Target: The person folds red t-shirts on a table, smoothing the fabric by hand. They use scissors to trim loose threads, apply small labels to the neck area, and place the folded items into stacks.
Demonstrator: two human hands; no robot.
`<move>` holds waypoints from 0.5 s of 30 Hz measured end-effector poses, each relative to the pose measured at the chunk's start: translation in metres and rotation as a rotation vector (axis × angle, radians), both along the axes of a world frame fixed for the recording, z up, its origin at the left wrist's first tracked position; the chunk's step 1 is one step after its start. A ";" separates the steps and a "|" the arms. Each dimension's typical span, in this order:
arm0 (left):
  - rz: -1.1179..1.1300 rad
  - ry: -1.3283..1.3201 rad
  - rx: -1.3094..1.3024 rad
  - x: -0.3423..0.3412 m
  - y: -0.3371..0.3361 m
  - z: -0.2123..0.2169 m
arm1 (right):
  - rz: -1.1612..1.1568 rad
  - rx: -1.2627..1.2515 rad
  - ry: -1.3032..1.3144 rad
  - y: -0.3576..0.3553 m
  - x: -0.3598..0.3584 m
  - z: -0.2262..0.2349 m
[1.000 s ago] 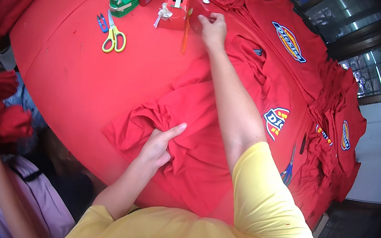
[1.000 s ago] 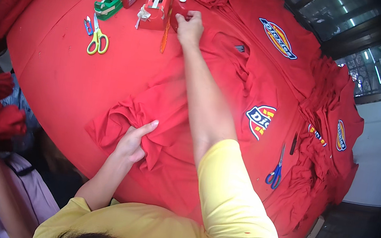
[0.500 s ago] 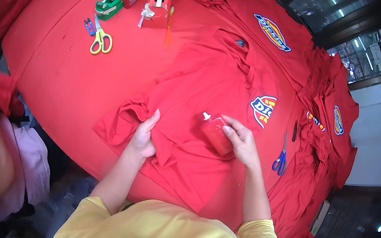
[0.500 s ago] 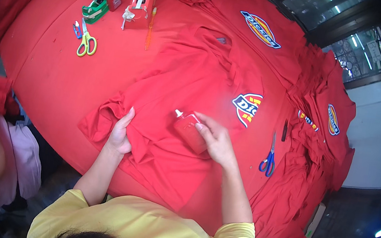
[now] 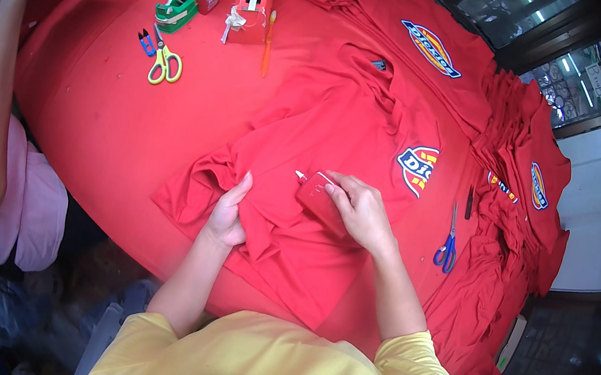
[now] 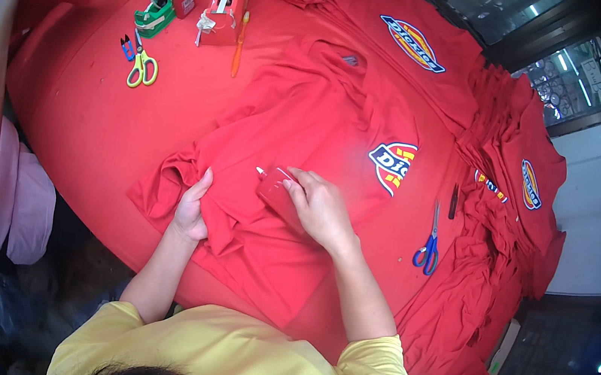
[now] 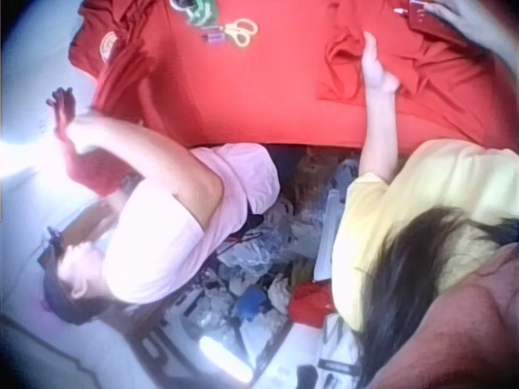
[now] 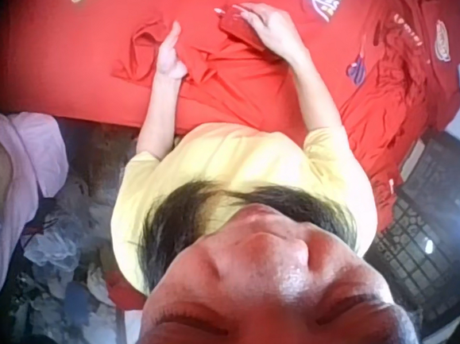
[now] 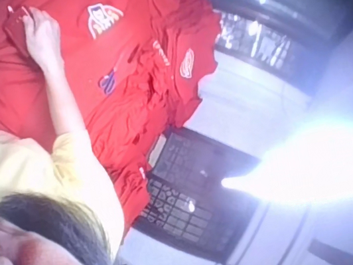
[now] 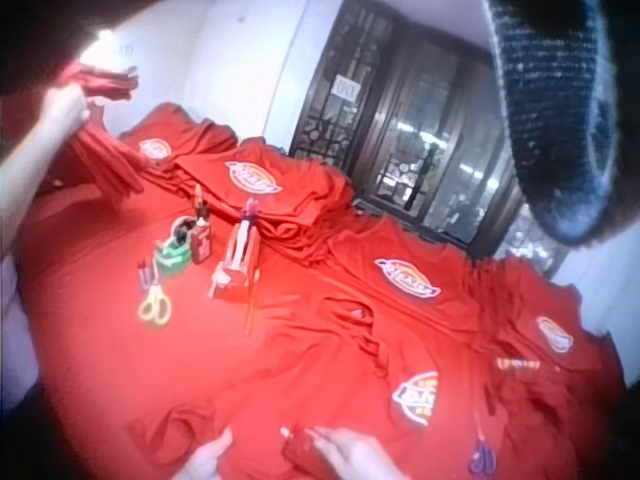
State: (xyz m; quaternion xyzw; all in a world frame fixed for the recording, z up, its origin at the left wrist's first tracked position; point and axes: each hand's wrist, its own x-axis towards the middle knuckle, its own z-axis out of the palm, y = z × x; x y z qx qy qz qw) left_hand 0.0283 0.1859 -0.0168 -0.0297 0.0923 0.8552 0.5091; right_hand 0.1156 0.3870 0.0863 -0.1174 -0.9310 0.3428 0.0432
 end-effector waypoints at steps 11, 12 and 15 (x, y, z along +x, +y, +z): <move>-0.024 0.007 0.021 -0.001 0.001 0.004 | 0.030 0.113 -0.015 -0.011 0.001 0.011; -0.020 0.006 0.026 -0.001 0.001 0.003 | 0.038 0.114 -0.029 -0.012 0.001 0.012; -0.020 0.014 0.014 -0.002 0.002 0.001 | 0.058 0.125 -0.032 -0.014 0.005 0.014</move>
